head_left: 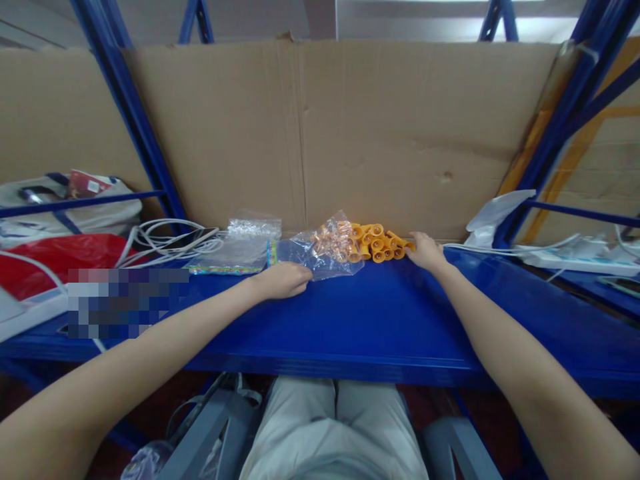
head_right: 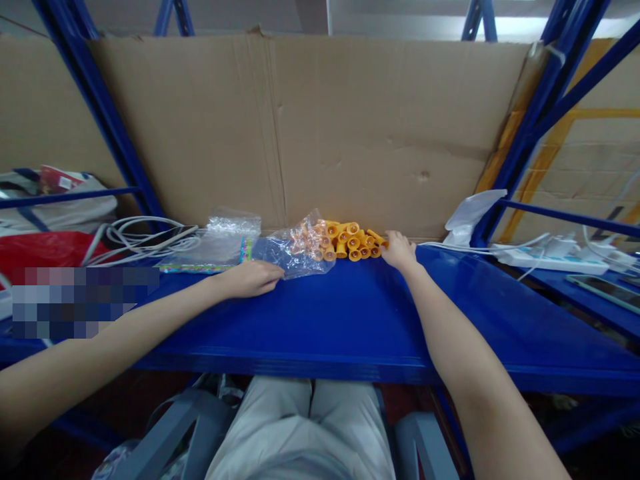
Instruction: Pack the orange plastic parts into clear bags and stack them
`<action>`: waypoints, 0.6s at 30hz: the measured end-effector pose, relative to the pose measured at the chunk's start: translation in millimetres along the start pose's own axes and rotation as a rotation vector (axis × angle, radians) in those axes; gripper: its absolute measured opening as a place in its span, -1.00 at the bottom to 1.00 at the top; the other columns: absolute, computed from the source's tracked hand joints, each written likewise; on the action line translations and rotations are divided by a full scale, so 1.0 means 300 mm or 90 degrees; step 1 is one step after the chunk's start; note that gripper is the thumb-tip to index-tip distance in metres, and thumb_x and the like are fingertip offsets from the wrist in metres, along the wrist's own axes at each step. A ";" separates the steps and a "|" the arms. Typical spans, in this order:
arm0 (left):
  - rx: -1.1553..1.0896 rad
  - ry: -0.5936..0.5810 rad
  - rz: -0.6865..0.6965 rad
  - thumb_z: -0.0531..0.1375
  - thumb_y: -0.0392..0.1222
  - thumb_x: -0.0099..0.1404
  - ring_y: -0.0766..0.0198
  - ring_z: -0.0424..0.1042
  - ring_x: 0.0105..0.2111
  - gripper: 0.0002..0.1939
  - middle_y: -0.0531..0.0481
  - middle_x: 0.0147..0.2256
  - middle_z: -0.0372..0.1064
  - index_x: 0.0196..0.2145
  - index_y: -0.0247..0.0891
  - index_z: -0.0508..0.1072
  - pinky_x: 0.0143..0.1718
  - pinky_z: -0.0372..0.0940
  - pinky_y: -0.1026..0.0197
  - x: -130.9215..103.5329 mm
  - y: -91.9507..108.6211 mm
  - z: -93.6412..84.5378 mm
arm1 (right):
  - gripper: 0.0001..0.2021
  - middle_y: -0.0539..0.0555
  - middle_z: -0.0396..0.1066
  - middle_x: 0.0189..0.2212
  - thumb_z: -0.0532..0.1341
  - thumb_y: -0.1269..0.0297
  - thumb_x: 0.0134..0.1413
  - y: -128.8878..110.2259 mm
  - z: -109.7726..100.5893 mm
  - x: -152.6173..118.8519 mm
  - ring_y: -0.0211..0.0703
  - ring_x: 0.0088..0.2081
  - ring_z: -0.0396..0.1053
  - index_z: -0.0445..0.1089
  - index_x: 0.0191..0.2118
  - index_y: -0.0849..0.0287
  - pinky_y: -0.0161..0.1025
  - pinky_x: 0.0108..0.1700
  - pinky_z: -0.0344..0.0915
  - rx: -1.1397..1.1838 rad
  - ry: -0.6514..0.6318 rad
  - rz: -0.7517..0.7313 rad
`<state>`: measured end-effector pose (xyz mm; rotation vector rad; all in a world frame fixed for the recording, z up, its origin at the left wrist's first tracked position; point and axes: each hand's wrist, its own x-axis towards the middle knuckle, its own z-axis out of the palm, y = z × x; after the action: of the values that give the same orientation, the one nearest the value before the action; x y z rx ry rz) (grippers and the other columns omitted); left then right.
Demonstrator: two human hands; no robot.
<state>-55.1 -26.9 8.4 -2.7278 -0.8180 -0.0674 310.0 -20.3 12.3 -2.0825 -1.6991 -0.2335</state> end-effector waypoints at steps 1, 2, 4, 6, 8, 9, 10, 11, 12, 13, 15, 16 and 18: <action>-0.005 -0.015 -0.020 0.03 -0.29 0.28 0.18 0.52 -0.25 -0.77 -0.11 -0.26 0.53 -0.30 -0.25 0.49 -0.18 0.35 0.19 0.001 0.000 0.000 | -0.45 0.32 0.18 0.25 0.07 0.25 0.16 0.000 0.002 0.001 0.20 0.24 0.17 0.17 0.27 0.24 0.19 0.19 0.13 0.000 0.000 -0.001; -0.015 -0.024 -0.038 0.03 -0.29 0.27 0.17 0.52 -0.26 -0.76 -0.11 -0.25 0.54 -0.29 -0.25 0.50 -0.19 0.35 0.18 0.002 -0.002 -0.002 | -0.45 0.33 0.18 0.25 0.07 0.26 0.16 0.001 0.003 0.001 0.21 0.24 0.17 0.17 0.27 0.25 0.19 0.19 0.13 0.000 0.000 -0.002; -0.048 -0.025 -0.058 0.06 -0.30 0.23 0.18 0.51 -0.25 -0.77 -0.07 -0.26 0.55 -0.28 -0.23 0.52 -0.19 0.34 0.19 0.003 -0.015 -0.008 | -0.45 0.34 0.18 0.25 0.08 0.27 0.15 0.001 0.008 0.003 0.22 0.24 0.17 0.17 0.27 0.27 0.19 0.18 0.14 0.003 0.003 -0.006; -0.083 -0.031 -0.059 0.10 -0.31 0.17 0.22 0.51 -0.25 -0.76 -0.01 -0.28 0.56 -0.28 -0.20 0.54 -0.18 0.33 0.22 0.005 -0.031 -0.017 | -0.45 0.33 0.18 0.25 0.08 0.28 0.15 0.000 0.012 0.005 0.22 0.24 0.17 0.18 0.26 0.25 0.20 0.17 0.14 0.015 0.009 -0.017; -0.110 -0.050 -0.061 0.11 -0.31 0.13 0.25 0.51 -0.27 -0.75 0.02 -0.30 0.56 -0.29 -0.17 0.56 -0.20 0.32 0.26 0.009 -0.042 -0.029 | -0.48 0.30 0.21 0.24 0.08 0.27 0.15 -0.006 0.015 0.007 0.20 0.23 0.18 0.20 0.24 0.20 0.20 0.16 0.15 0.029 0.028 -0.037; -0.115 -0.063 -0.073 0.12 -0.30 0.12 0.25 0.51 -0.28 -0.75 0.02 -0.32 0.57 -0.30 -0.17 0.56 -0.21 0.31 0.26 0.012 -0.043 -0.038 | -0.50 0.29 0.23 0.23 0.07 0.27 0.17 -0.012 0.015 0.007 0.18 0.22 0.20 0.22 0.23 0.17 0.20 0.14 0.16 0.036 0.042 -0.053; -0.114 -0.079 -0.092 0.11 -0.29 0.12 0.23 0.51 -0.30 -0.76 0.01 -0.33 0.57 -0.32 -0.18 0.57 -0.23 0.31 0.26 0.018 -0.039 -0.049 | -0.53 0.28 0.25 0.21 0.04 0.26 0.19 -0.021 0.012 0.007 0.16 0.20 0.22 0.24 0.22 0.16 0.18 0.13 0.17 0.042 0.058 -0.071; -0.106 -0.096 -0.121 0.11 -0.28 0.13 0.21 0.51 -0.31 -0.77 -0.01 -0.35 0.56 -0.35 -0.19 0.57 -0.25 0.31 0.25 0.026 -0.032 -0.060 | -0.54 0.27 0.28 0.19 0.02 0.24 0.22 -0.033 0.008 0.007 0.15 0.18 0.25 0.25 0.21 0.14 0.17 0.12 0.18 0.047 0.075 -0.091; -0.091 -0.110 -0.160 0.11 -0.26 0.13 0.18 0.51 -0.32 -0.78 -0.05 -0.36 0.56 -0.37 -0.21 0.57 -0.26 0.31 0.23 0.037 -0.021 -0.072 | -0.55 0.27 0.31 0.17 -0.01 0.21 0.25 -0.048 0.002 0.006 0.14 0.16 0.28 0.25 0.21 0.14 0.16 0.11 0.19 0.048 0.091 -0.110; -0.077 -0.134 -0.190 0.11 -0.22 0.15 0.13 0.52 -0.33 -0.77 -0.11 -0.36 0.56 -0.37 -0.24 0.58 -0.28 0.32 0.20 0.050 -0.009 -0.082 | -0.54 0.27 0.32 0.15 -0.03 0.18 0.27 -0.066 -0.005 0.005 0.13 0.14 0.29 0.24 0.22 0.14 0.15 0.10 0.19 0.045 0.105 -0.128; -0.040 -0.162 -0.237 0.08 -0.14 0.22 0.05 0.52 -0.27 -0.70 -0.21 -0.32 0.56 -0.35 -0.31 0.59 -0.25 0.33 0.16 0.087 0.014 -0.094 | -0.51 0.27 0.33 0.14 -0.05 0.12 0.29 -0.108 -0.022 0.004 0.15 0.12 0.30 0.21 0.26 0.13 0.13 0.08 0.18 0.021 0.117 -0.157; -0.021 -0.161 -0.253 0.07 -0.11 0.25 0.02 0.52 -0.22 -0.67 -0.24 -0.27 0.55 -0.30 -0.33 0.59 -0.22 0.34 0.16 0.109 0.022 -0.093 | -0.49 0.27 0.32 0.15 -0.06 0.09 0.30 -0.130 -0.030 0.004 0.16 0.12 0.30 0.18 0.28 0.12 0.13 0.07 0.18 -0.001 0.112 -0.171; 0.006 -0.152 -0.275 0.04 -0.06 0.31 -0.03 0.51 -0.14 -0.60 -0.31 -0.17 0.54 -0.19 -0.37 0.57 -0.14 0.34 0.13 0.155 0.030 -0.076 | -0.49 0.26 0.30 0.16 -0.05 0.08 0.30 -0.171 -0.043 0.007 0.17 0.11 0.30 0.17 0.29 0.08 0.13 0.06 0.17 -0.053 0.078 -0.194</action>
<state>-10.4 -15.8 33.7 -2.5312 -1.4572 0.1748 262.9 -16.3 36.3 -1.8144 -1.9541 -0.5229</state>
